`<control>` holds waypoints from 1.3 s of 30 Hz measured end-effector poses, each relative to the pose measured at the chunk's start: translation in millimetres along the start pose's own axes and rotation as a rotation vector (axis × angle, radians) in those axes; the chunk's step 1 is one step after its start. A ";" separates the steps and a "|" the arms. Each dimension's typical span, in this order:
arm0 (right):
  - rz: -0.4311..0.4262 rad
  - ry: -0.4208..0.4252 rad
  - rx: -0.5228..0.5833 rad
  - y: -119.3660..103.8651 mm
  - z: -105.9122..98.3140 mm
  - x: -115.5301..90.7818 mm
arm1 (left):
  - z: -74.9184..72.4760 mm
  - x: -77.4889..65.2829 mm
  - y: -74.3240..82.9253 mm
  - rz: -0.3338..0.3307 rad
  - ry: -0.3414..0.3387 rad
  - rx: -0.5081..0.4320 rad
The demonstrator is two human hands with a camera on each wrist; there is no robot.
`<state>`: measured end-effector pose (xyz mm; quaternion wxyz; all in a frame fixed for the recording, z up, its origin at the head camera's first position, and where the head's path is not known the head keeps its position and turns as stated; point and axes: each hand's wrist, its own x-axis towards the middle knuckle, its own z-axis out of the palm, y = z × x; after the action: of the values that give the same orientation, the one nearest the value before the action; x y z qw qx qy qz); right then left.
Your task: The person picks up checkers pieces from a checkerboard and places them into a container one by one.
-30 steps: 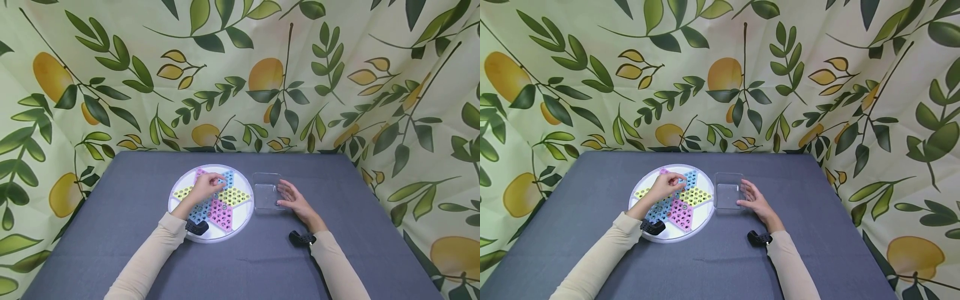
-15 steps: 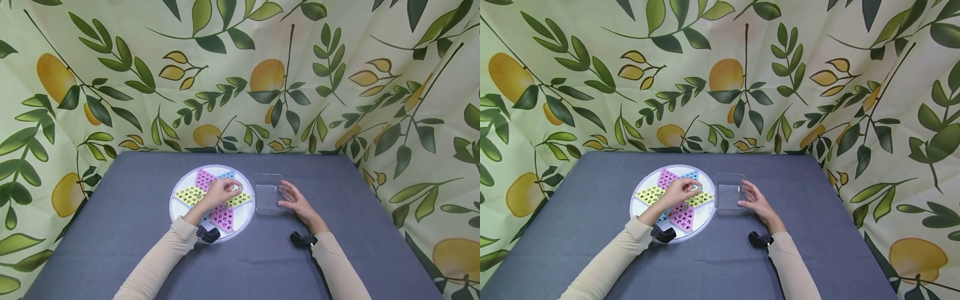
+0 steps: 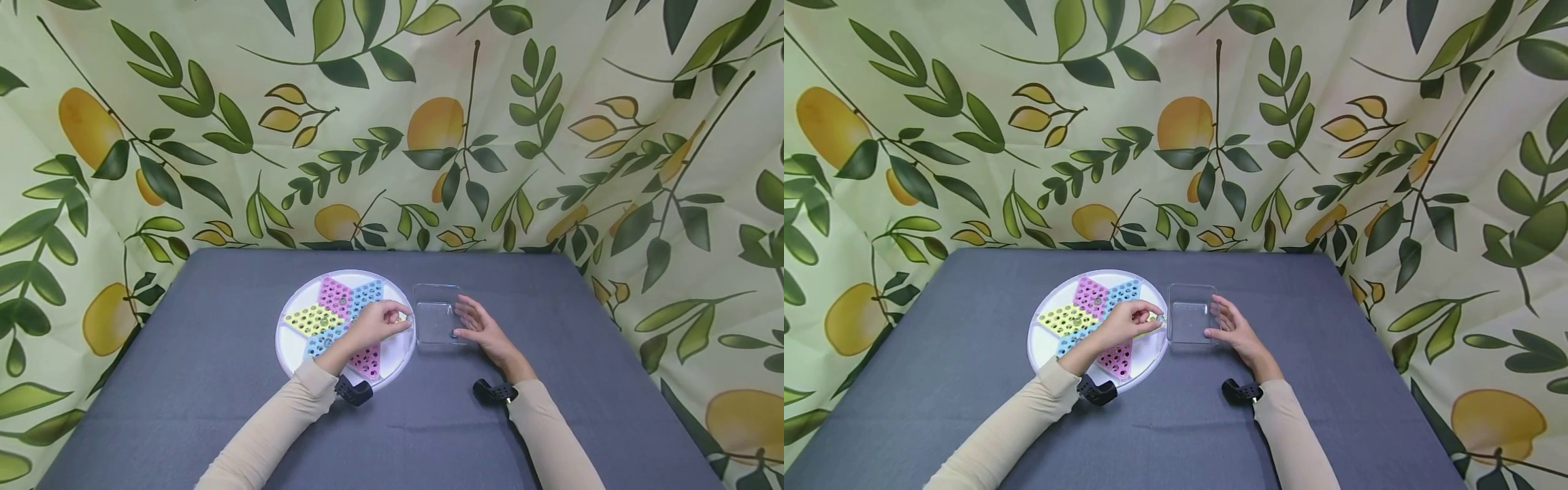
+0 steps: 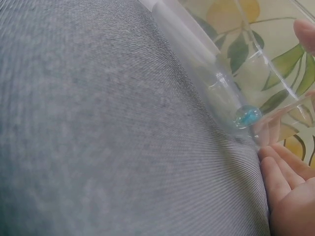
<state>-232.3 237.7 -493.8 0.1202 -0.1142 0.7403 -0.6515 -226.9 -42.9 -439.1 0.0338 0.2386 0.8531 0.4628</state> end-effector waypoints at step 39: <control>-0.034 0.000 0.014 1.3 0.8 1.3 | 22.3 4.3 -2.8 0.034 -0.061 0.032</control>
<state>-233.3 236.7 -495.2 0.1098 -0.1257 0.7337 -0.6586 -225.6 -25.0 -453.4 0.0483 0.2675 0.8548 0.4421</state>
